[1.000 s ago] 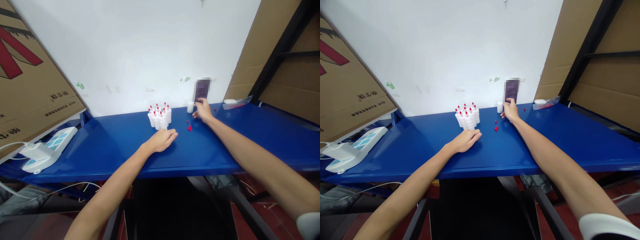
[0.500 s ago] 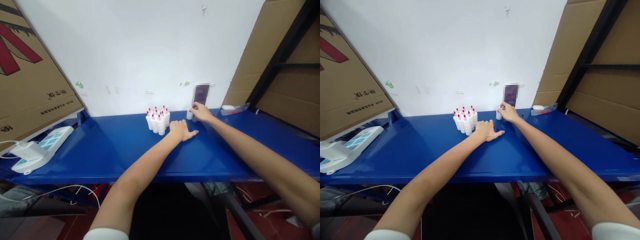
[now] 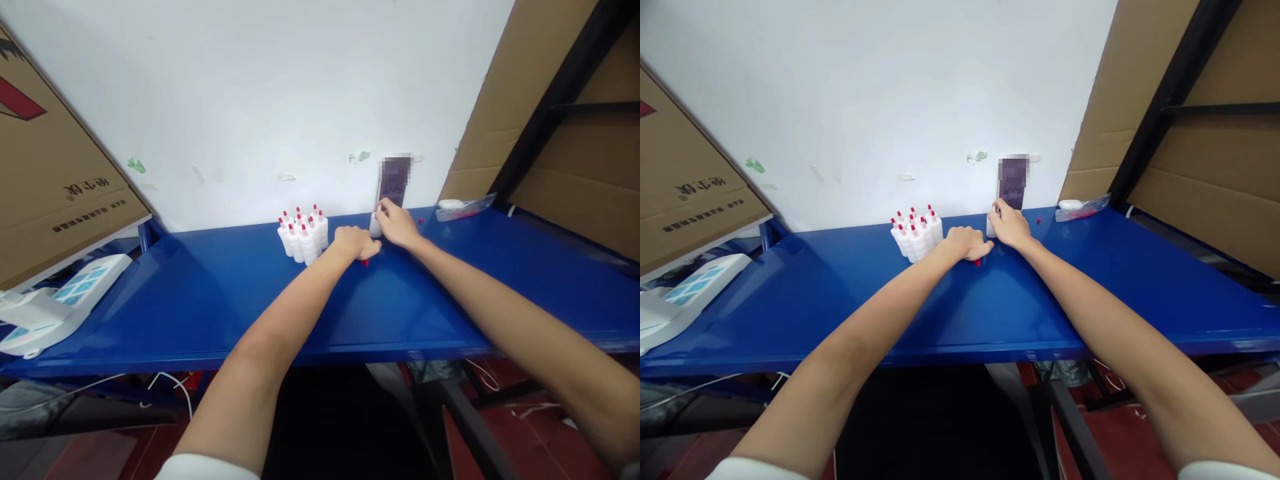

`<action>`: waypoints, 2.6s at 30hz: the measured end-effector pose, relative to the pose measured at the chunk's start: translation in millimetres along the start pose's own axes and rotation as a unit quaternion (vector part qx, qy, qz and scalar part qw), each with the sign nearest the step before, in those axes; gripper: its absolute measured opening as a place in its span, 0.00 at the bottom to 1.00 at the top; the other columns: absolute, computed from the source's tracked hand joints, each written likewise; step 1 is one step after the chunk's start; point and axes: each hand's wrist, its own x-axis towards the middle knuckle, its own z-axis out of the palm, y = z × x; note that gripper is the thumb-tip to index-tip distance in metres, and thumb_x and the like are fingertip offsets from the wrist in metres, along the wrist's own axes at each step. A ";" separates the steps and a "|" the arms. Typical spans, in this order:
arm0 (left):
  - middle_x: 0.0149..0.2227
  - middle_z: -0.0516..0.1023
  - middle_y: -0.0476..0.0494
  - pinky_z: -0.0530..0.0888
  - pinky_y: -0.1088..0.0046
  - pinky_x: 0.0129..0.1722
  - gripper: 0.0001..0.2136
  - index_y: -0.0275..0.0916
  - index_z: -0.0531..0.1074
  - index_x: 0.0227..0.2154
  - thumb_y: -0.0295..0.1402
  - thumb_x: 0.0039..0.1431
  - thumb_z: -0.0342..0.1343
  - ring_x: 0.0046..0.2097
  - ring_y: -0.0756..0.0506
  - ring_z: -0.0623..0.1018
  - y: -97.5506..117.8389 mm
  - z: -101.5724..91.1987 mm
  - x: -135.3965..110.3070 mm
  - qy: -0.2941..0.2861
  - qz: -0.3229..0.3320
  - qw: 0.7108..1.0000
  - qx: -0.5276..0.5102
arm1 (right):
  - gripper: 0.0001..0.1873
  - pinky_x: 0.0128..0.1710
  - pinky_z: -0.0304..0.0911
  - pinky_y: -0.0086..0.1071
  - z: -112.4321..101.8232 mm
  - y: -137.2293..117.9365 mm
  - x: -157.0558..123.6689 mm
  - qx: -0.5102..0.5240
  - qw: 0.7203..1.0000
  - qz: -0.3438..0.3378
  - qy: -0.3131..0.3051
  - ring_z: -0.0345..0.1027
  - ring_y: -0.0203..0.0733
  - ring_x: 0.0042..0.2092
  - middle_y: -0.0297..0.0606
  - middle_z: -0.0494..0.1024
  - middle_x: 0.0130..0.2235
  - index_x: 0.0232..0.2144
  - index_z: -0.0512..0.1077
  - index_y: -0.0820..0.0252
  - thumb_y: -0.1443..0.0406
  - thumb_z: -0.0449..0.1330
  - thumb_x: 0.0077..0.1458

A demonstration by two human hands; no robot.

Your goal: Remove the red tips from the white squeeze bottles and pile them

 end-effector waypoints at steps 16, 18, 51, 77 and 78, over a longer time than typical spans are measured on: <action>0.55 0.79 0.30 0.74 0.62 0.52 0.27 0.36 0.78 0.53 0.47 0.69 0.39 0.55 0.35 0.79 -16.6 5.1 -20.7 0.000 0.033 0.999 -0.016 | 0.13 0.38 0.63 0.40 1.7 4.8 -1.2 0.046 0.999 0.003 -0.011 0.70 0.54 0.38 0.41 0.80 0.37 0.43 0.71 0.50 0.58 0.51 0.61; 0.53 0.79 0.31 0.74 0.62 0.52 0.30 0.36 0.79 0.49 0.49 0.70 0.35 0.53 0.35 0.80 -18.1 5.7 -22.6 0.006 0.040 0.999 -0.021 | 0.12 0.38 0.62 0.40 0.4 2.8 -2.2 0.051 0.999 0.007 -0.012 0.70 0.53 0.37 0.41 0.79 0.35 0.43 0.71 0.51 0.59 0.51 0.60; 0.38 0.83 0.34 0.74 0.63 0.42 0.26 0.37 0.81 0.36 0.45 0.73 0.40 0.42 0.37 0.83 -32.8 30.8 -65.7 0.073 0.201 0.974 0.071 | 0.08 0.38 0.61 0.37 -3.1 -3.8 -9.8 0.113 0.993 -0.020 -0.032 0.69 0.47 0.36 0.37 0.77 0.34 0.38 0.68 0.53 0.61 0.51 0.56; 0.31 0.81 0.42 0.66 0.72 0.33 0.22 0.38 0.77 0.31 0.41 0.73 0.41 0.31 0.47 0.77 -67.7 41.9 -93.3 0.161 0.210 0.960 -0.097 | 0.10 0.39 0.60 0.35 3.5 -52.6 -48.7 0.126 0.930 -0.220 -0.265 0.70 0.44 0.37 0.36 0.78 0.35 0.34 0.73 0.58 0.61 0.54 0.53; 0.32 0.81 0.42 0.66 0.71 0.33 0.22 0.37 0.77 0.32 0.40 0.73 0.41 0.32 0.46 0.78 -67.7 42.6 -92.8 0.158 0.206 0.962 -0.088 | 0.10 0.40 0.60 0.35 3.4 -52.2 -48.5 0.122 0.930 -0.223 -0.266 0.70 0.44 0.37 0.37 0.78 0.35 0.34 0.73 0.58 0.61 0.54 0.53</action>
